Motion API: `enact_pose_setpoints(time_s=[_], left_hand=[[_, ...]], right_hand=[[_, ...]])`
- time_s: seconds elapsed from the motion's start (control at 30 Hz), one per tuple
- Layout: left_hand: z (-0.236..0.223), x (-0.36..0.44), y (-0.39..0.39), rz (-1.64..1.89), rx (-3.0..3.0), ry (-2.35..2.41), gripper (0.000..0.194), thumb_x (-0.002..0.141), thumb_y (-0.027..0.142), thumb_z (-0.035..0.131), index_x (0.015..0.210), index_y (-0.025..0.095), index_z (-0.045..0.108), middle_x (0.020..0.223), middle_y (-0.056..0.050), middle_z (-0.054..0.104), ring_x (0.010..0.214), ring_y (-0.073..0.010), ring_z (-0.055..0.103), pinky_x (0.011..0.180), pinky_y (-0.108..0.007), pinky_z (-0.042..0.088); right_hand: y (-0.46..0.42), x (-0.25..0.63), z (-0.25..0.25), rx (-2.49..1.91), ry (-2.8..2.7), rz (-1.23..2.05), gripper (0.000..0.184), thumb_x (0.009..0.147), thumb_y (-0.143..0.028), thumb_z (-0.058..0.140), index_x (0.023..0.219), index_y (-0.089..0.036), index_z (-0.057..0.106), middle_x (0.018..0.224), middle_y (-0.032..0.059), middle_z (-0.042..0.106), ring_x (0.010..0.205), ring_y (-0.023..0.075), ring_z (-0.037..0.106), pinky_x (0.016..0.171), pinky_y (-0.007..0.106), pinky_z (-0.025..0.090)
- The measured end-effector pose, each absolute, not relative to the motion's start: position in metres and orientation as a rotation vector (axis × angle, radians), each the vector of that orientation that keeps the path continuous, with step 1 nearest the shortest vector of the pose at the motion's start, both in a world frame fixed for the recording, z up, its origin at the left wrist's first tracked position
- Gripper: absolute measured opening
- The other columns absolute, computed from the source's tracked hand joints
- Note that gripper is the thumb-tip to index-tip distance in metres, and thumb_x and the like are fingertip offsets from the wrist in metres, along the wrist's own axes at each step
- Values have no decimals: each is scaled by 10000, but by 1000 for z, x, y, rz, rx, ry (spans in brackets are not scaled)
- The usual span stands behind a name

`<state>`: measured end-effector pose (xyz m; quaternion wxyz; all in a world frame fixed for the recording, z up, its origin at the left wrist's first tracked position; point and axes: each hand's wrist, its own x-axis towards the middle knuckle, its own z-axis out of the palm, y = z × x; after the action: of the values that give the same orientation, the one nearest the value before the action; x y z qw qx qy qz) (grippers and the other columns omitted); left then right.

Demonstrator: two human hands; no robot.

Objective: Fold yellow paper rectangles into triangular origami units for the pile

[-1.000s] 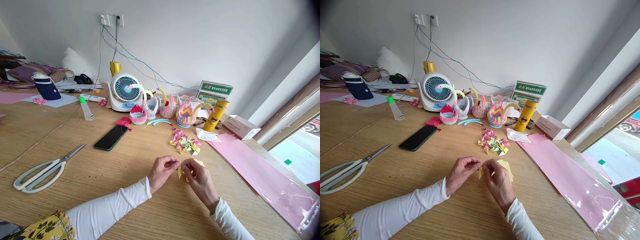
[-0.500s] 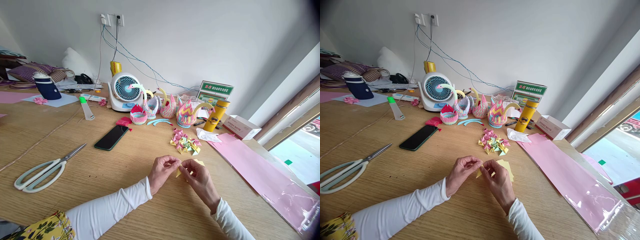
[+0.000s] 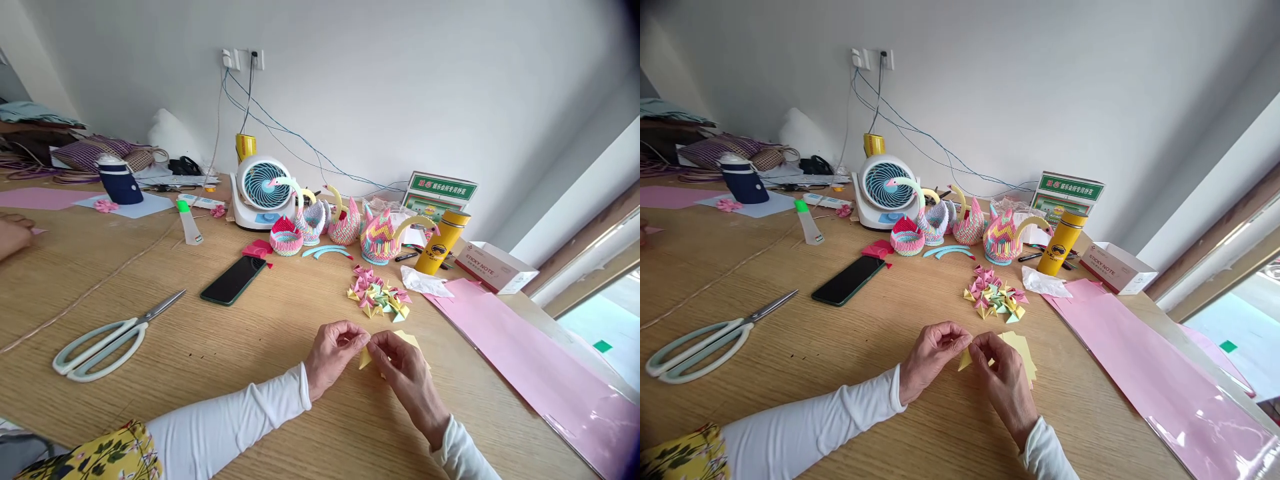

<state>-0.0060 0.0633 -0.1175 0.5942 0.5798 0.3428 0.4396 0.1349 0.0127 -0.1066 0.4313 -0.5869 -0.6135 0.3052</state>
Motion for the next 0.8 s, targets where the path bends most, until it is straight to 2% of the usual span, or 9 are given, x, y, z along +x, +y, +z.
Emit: enact_pose_setpoints(time_s=[0.13, 0.27, 0.5, 0.67, 0.8], left_hand=[[-120, -5, 63, 1020, 1349, 762, 339, 723, 447, 679, 749, 110, 659, 722, -48, 655, 676, -137, 581, 649, -222, 451], [-122, -4, 64, 1014, 1303, 735, 346, 724, 440, 684, 827, 114, 638, 782, -45, 643, 721, -135, 584, 673, -221, 452], [-125, -5, 64, 959, 1368, 736, 347, 762, 452, 637, 816, 110, 613, 718, -18, 581, 646, -108, 524, 623, -211, 420], [-122, -8, 63, 944, 1542, 760, 319, 806, 431, 580, 800, 114, 614, 724, -30, 599, 667, -126, 535, 635, -219, 420], [-118, -13, 64, 909, 1784, 784, 256, 847, 354, 527, 797, 124, 628, 723, -28, 622, 693, -132, 556, 660, -214, 419]], right_hand=[[13, 136, -108, -1423, -1531, 823, 349, 860, -487, 503, 726, -171, 571, 616, -8, 517, 526, 113, 429, 450, 206, 342], [14, 138, -112, -1380, -1423, 873, 338, 828, -498, 553, 757, -170, 584, 637, -6, 521, 528, 109, 432, 441, 197, 355], [17, 139, -120, -1381, -1296, 876, 358, 791, -529, 595, 760, -173, 581, 583, -36, 439, 463, 84, 360, 395, 187, 305], [16, 143, -116, -1419, -1336, 874, 377, 781, -551, 590, 764, -174, 596, 629, -17, 509, 468, 92, 397, 409, 201, 338], [14, 149, -110, -1471, -1492, 792, 343, 822, -493, 566, 713, -169, 586, 630, -5, 532, 501, 105, 428, 447, 214, 354]])
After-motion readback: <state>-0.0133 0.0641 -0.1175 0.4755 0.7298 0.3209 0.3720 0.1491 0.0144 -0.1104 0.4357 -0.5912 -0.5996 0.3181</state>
